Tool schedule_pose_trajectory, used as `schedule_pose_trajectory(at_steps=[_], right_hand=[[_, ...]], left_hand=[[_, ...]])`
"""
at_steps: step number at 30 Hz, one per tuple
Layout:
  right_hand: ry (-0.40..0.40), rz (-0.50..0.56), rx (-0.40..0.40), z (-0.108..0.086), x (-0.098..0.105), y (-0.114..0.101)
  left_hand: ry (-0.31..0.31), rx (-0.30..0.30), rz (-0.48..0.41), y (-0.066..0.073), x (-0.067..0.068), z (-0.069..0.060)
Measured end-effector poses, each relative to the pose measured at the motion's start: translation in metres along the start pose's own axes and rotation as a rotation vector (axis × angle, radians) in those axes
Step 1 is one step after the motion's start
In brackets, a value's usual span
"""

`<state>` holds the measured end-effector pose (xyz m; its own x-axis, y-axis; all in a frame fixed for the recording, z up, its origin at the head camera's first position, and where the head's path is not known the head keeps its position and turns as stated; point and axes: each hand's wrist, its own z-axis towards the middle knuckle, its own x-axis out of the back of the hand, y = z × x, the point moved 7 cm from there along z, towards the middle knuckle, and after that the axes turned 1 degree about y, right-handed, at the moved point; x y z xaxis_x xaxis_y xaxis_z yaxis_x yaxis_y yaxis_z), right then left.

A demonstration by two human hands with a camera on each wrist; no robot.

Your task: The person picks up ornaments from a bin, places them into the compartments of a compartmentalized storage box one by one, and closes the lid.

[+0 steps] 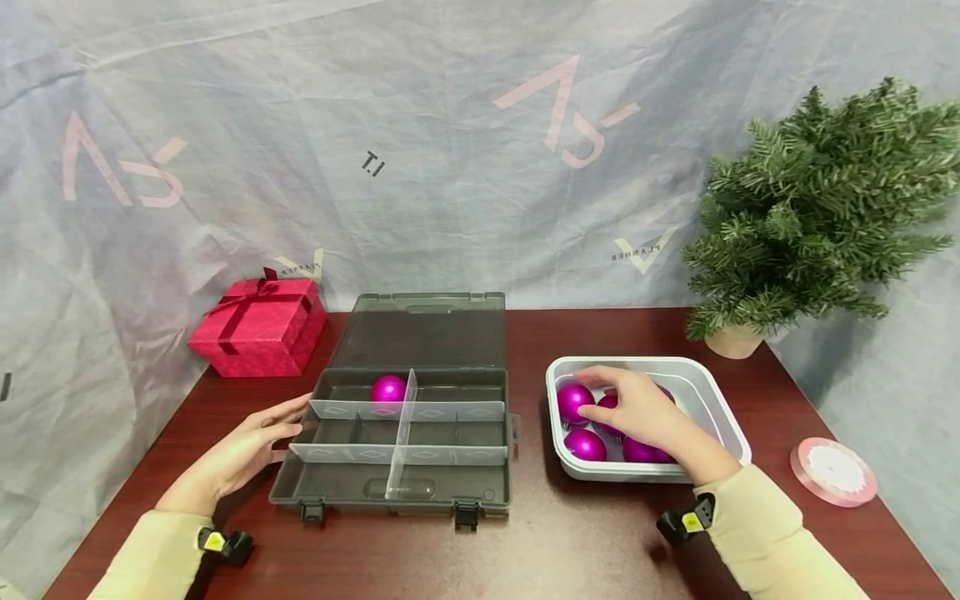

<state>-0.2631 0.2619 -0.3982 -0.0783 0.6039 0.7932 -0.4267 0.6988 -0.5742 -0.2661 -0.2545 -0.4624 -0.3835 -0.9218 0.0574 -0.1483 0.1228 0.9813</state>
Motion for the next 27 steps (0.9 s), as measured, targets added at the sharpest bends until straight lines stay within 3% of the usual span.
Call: schedule_pose_trajectory(at_steps=[8,16,22,27], right_hand=[[-0.008,-0.155,0.08,0.009,-0.008,0.001],[-0.022,-0.233,0.13,0.012,-0.013,0.001],[-0.01,-0.213,0.132,0.012,-0.012,0.002],[0.04,-0.127,0.134,0.009,-0.001,-0.004]], left_hand=[[-0.002,-0.004,-0.005,0.0,0.0,0.0],[-0.001,-0.01,-0.006,0.001,-0.001,-0.001],[0.0,-0.015,-0.007,0.0,-0.001,0.0],[0.007,-0.007,-0.009,-0.001,0.0,0.0]])
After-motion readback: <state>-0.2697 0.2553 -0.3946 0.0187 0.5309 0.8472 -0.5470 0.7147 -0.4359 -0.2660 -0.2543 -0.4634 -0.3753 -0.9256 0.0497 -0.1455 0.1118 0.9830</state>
